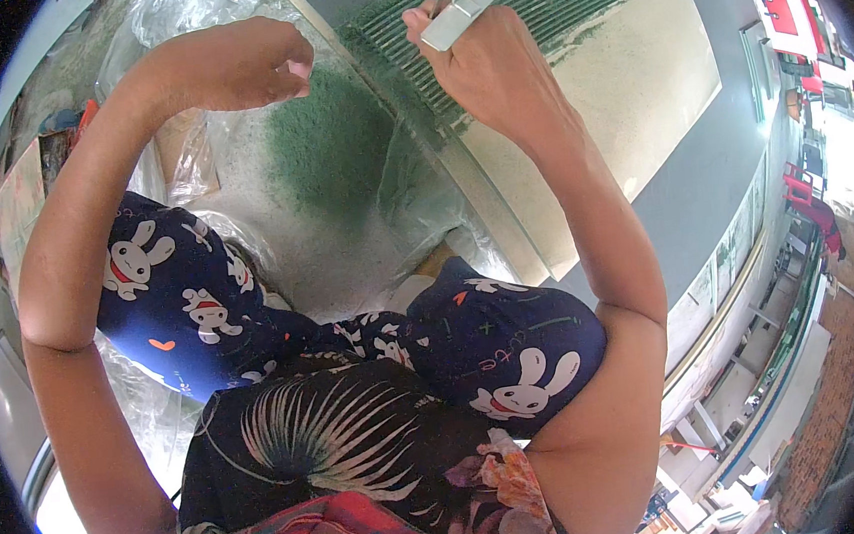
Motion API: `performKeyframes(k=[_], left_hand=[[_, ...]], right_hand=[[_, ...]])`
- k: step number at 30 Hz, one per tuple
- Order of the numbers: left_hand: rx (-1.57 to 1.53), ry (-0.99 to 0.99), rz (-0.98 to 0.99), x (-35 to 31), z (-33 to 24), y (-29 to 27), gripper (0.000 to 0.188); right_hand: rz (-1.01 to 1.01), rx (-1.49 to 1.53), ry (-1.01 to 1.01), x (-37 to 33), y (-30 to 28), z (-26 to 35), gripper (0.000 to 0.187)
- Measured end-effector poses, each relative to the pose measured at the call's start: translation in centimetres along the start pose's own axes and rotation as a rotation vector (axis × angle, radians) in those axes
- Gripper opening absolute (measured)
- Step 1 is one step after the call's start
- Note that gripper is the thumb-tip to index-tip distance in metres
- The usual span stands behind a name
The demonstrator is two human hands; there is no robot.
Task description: Using a small handheld tool to apply thin parallel strips of green adhesive or paint onto a large flat surface.
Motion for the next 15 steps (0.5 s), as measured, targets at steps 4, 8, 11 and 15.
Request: performKeyframes(k=[4,8,11,15], left_hand=[[0.012,0.022,0.015,0.2,0.2,0.1,0.031],[0.015,0.025,-0.016,-0.1,-0.1,0.1,0.030],[0.003,0.023,0.001,0.0,0.0,0.1,0.030],[0.005,-0.019,0.047,0.3,-0.6,-0.2,0.029]], right_hand=[[0.015,0.028,0.160,0.6,-2.0,-0.9,0.041],[-0.004,-0.063,0.313,0.9,-2.9,-3.3,0.043],[0.000,-0.105,0.321,0.9,-2.2,-4.6,0.043],[0.008,-0.148,0.284,0.7,-1.1,-6.0,0.041]])
Point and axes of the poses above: each hand's wrist, its own x-axis towards the middle knuckle, its own y-axis out of the palm, z = x × y, the point moved 2 cm from there along x, towards the middle knuckle, and after that the axes turned 7 degrees about -x, right-handed, at the moved point
